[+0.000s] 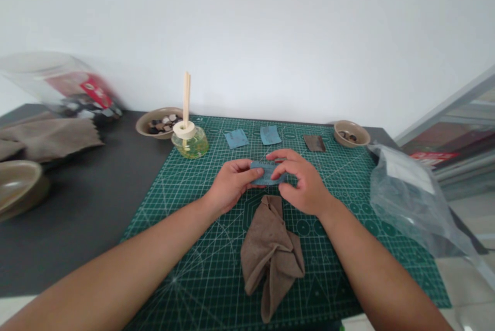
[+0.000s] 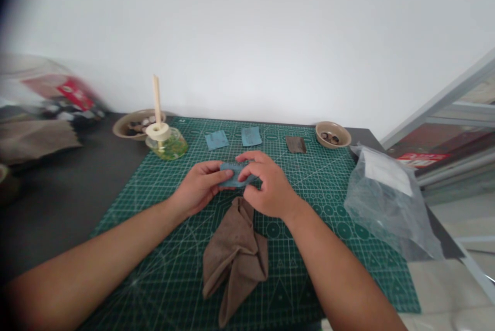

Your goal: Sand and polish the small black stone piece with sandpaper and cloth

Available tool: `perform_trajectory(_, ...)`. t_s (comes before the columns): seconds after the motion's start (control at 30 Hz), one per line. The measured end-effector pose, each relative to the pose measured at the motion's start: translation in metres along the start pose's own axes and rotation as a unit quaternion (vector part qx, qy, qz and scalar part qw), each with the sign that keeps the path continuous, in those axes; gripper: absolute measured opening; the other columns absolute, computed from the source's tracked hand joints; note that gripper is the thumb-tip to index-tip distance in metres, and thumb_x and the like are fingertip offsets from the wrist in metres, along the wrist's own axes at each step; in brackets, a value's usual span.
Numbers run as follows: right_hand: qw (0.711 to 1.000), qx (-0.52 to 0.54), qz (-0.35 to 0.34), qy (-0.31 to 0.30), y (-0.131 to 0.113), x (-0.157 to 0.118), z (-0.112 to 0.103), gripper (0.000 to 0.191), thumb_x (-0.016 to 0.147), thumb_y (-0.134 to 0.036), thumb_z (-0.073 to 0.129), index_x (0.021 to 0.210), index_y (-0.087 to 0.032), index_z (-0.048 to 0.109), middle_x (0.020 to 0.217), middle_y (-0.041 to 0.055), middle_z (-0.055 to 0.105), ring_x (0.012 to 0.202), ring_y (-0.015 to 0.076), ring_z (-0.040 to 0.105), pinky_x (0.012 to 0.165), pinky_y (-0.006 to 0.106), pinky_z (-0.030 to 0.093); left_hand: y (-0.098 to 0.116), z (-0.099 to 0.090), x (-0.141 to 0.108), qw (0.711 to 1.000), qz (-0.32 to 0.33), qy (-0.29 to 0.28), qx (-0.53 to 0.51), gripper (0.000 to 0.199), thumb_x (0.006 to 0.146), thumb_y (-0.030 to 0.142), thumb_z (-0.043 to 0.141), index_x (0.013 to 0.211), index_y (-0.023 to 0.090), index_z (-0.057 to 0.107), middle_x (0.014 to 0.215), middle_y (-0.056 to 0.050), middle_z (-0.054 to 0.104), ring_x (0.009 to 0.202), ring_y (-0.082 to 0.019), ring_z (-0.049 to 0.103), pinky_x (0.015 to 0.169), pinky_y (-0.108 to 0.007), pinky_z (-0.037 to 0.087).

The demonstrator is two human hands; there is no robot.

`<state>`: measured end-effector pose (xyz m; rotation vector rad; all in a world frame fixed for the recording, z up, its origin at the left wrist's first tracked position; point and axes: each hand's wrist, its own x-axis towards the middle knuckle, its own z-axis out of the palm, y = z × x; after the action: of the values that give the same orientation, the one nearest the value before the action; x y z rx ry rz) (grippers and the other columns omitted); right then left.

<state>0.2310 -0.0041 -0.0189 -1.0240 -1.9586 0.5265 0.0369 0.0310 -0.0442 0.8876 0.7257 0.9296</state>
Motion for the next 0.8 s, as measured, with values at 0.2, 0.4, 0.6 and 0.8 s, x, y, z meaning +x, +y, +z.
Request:
perform_trajectory(0.2, 0.978, 0.126, 0.169, 0.011, 0.0, 0.002, 0.004, 0.052, 0.08, -0.046, 0.078, 0.122, -0.022, 0.06, 0.12, 0.0117, 0.068, 0.105, 0.0256, 0.068, 0.082, 0.039, 0.058, -0.005, -0.001, -0.001, 0.998, 0.034, 0.004, 0.056, 0.021, 0.07, 0.026, 0.089, 0.077, 0.011, 0.076, 0.071, -0.002, 0.073, 0.065, -0.011, 0.065, 0.065, -0.021, 0.055)
perform_trajectory(0.4, 0.964, 0.074, 0.255, -0.029, 0.001, 0.008, 0.005, 0.021, 0.076, -0.028, 0.078, 0.094, -0.021, 0.07, 0.083, 0.0038, 0.074, 0.08, 0.0241, 0.071, 0.077, 0.04, 0.054, -0.005, -0.001, -0.001, 0.997, 0.036, 0.004, 0.068, 0.019, 0.071, 0.025, 0.088, 0.081, 0.011, 0.079, 0.072, -0.003, 0.074, 0.065, -0.012, 0.067, 0.065, -0.022, 0.055)
perform_trajectory(0.6, 0.933, 0.185, 0.309, 0.02, 0.001, 0.01, 0.004, 0.013, 0.072, -0.025, 0.075, 0.076, -0.021, 0.063, 0.065, -0.0004, 0.071, 0.058, 0.0209, 0.072, 0.058, 0.033, 0.056, 0.0, 0.001, -0.002, 1.0, 0.024, -0.008, 0.01, 0.022, 0.067, 0.023, 0.083, 0.087, 0.014, 0.082, 0.083, -0.006, 0.079, 0.074, -0.019, 0.074, 0.077, -0.034, 0.062)
perform_trajectory(0.8, 0.88, 0.302, 0.35, 0.11, 0.007, 0.012, 0.0, 0.024, 0.062, -0.029, 0.077, 0.075, -0.021, 0.058, 0.062, -0.0021, 0.071, 0.051, 0.0171, 0.069, 0.051, 0.028, 0.056, 0.0, 0.001, -0.003, 1.0, 0.023, 0.005, 0.0, 0.028, 0.058, 0.008, 0.079, 0.084, 0.016, 0.081, 0.078, -0.005, 0.08, 0.073, -0.019, 0.076, 0.074, -0.029, 0.062)
